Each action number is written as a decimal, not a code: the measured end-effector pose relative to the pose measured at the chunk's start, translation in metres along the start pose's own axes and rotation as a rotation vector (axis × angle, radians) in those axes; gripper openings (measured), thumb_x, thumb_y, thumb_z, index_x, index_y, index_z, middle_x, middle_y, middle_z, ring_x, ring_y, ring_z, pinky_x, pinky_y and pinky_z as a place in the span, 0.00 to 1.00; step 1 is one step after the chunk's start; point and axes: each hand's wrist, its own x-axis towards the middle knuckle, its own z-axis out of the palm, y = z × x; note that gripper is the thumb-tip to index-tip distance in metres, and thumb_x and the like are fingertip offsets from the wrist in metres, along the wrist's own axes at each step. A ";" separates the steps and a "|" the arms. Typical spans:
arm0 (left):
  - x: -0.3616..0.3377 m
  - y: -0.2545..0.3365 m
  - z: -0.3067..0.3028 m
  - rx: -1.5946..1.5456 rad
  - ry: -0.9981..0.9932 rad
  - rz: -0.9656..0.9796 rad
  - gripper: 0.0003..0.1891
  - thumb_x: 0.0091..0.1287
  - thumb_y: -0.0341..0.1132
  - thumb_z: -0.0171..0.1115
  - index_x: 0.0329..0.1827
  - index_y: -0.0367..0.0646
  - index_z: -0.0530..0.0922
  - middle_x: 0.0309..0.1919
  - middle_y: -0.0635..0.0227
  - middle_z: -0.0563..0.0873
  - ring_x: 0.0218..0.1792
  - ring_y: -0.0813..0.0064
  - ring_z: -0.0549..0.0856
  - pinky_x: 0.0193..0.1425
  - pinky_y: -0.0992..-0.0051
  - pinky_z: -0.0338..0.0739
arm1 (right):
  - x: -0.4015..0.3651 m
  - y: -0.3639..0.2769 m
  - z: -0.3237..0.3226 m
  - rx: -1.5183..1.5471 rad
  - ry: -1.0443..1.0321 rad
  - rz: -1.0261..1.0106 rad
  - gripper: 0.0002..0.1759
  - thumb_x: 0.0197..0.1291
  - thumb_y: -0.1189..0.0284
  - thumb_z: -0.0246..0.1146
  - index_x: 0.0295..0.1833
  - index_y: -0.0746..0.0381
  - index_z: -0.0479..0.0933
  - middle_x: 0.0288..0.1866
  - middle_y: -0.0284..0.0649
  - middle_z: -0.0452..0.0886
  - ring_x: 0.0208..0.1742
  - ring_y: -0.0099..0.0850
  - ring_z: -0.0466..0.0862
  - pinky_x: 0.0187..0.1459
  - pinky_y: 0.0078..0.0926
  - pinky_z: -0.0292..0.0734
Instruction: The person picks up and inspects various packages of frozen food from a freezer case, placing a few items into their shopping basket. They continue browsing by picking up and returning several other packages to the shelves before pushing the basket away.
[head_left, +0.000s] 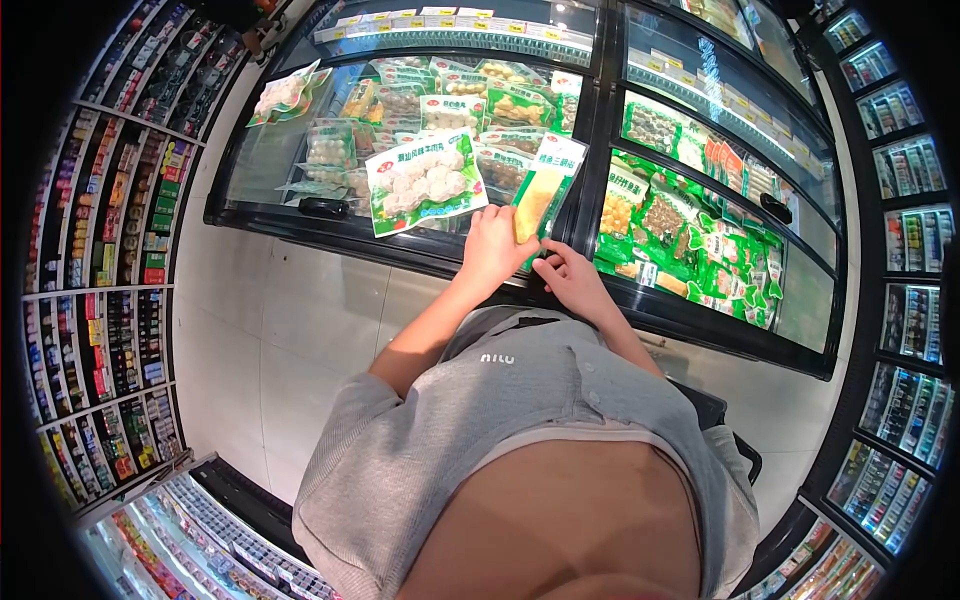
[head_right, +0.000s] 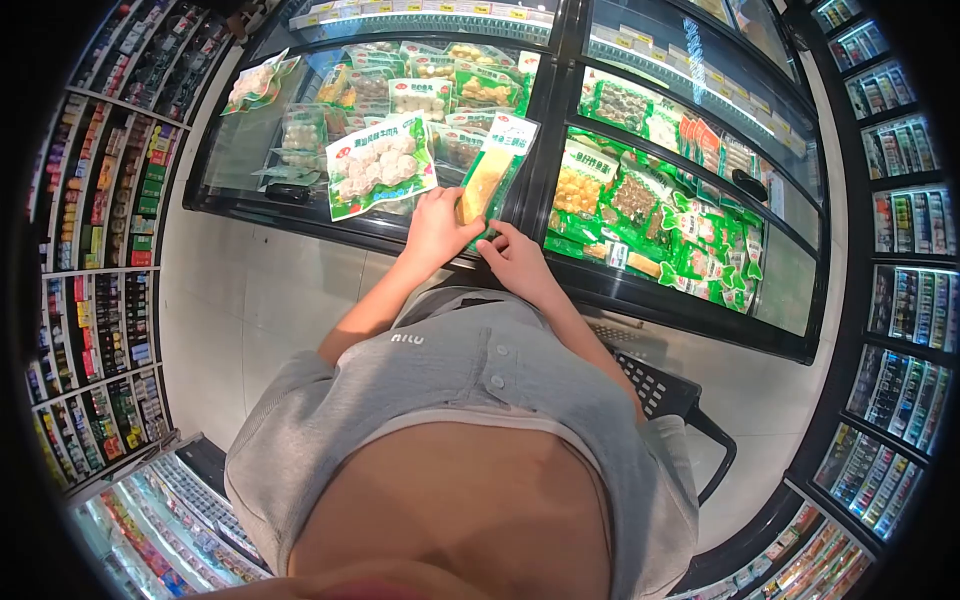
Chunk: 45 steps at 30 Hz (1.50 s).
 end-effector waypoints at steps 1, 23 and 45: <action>0.001 -0.001 0.000 -0.021 0.009 -0.003 0.27 0.48 0.43 0.70 0.47 0.33 0.80 0.40 0.50 0.82 0.45 0.53 0.81 0.53 0.61 0.76 | -0.002 -0.004 0.001 0.021 0.023 -0.002 0.28 0.62 0.63 0.63 0.62 0.69 0.69 0.31 0.38 0.81 0.27 0.22 0.80 0.31 0.21 0.75; -0.010 -0.022 -0.044 -1.506 -0.513 -0.508 0.18 0.66 0.40 0.63 0.53 0.39 0.75 0.31 0.75 0.77 0.29 0.88 0.74 0.36 0.83 0.71 | -0.041 -0.031 0.015 0.749 -0.017 -0.072 0.38 0.56 0.86 0.58 0.72 0.66 0.55 0.50 0.41 0.80 0.50 0.22 0.78 0.51 0.21 0.72; 0.004 -0.019 -0.065 -1.411 -0.443 -0.204 0.09 0.64 0.38 0.66 0.33 0.42 0.81 0.22 0.77 0.79 0.23 0.89 0.75 0.26 0.86 0.66 | -0.022 -0.053 -0.007 0.937 -0.169 -0.101 0.26 0.62 0.76 0.57 0.65 0.72 0.65 0.57 0.41 0.76 0.58 0.27 0.75 0.61 0.25 0.67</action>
